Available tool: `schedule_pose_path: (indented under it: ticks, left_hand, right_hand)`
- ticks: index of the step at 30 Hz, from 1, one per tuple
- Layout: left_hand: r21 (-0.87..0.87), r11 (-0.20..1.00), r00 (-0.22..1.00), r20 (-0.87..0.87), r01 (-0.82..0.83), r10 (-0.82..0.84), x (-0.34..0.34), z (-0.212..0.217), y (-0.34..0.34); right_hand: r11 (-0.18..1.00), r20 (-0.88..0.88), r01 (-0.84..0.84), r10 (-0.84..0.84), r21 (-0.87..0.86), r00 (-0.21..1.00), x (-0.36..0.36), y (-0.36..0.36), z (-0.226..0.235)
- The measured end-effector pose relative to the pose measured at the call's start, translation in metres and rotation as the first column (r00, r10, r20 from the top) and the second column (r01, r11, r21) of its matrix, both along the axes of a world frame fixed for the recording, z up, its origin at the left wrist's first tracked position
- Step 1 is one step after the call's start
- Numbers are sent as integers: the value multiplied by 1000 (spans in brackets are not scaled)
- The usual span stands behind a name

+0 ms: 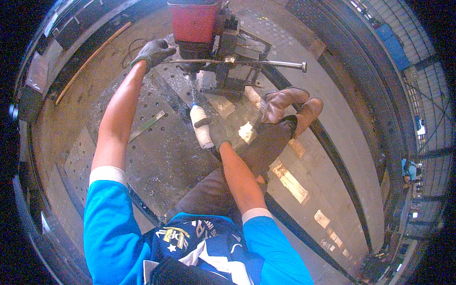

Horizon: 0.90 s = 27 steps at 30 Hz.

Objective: The person operates a red industrial machine on a perforated metal plate, using a long metal rod to manipulate a component while seated on the floor. The person repeatedly adjusts the machine and the rod throughout the clip.

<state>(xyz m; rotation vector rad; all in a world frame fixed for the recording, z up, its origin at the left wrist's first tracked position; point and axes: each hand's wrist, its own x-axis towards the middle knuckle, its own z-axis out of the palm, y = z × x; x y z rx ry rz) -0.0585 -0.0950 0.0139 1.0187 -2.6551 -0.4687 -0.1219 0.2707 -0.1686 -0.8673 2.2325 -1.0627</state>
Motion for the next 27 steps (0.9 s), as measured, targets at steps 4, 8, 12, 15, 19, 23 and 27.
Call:
schedule_pose_path:
  ticks: [4, 8, 12, 15, 19, 23, 27]
  left_hand:
    - [2, 1000, 1000, 24, 13, -13, 0, -2, -2]
    - [-21, 1000, 1000, 18, 6, -5, 0, -2, -1]
    - [-3, 1000, 1000, 23, 4, -4, 0, -2, -1]
    - [22, 1000, 1000, 17, -13, 13, 0, -2, -1]
    - [22, 1000, 1000, 22, -5, 5, 1, 0, 1]
    - [68, 998, 999, 50, -17, 13, 1, 4, 3]
    - [89, 996, 997, 75, -21, 14, 1, 4, 2]
  right_hand:
    - [995, 213, -63, 78, -75, 974, -3, -3, -5]
    - [997, 43, -72, 72, -3, 996, -3, -3, 1]
    - [995, 10, -85, 85, 44, 996, 0, 0, 16]
    - [996, 66, -86, 84, 25, 994, -2, 0, 11]
    - [994, 185, -66, 80, -82, 979, -9, -2, -19]
    - [998, 40, -46, 44, 43, 998, -12, -6, -39]
    - [995, 38, -41, 38, 90, 999, -14, -2, -42]
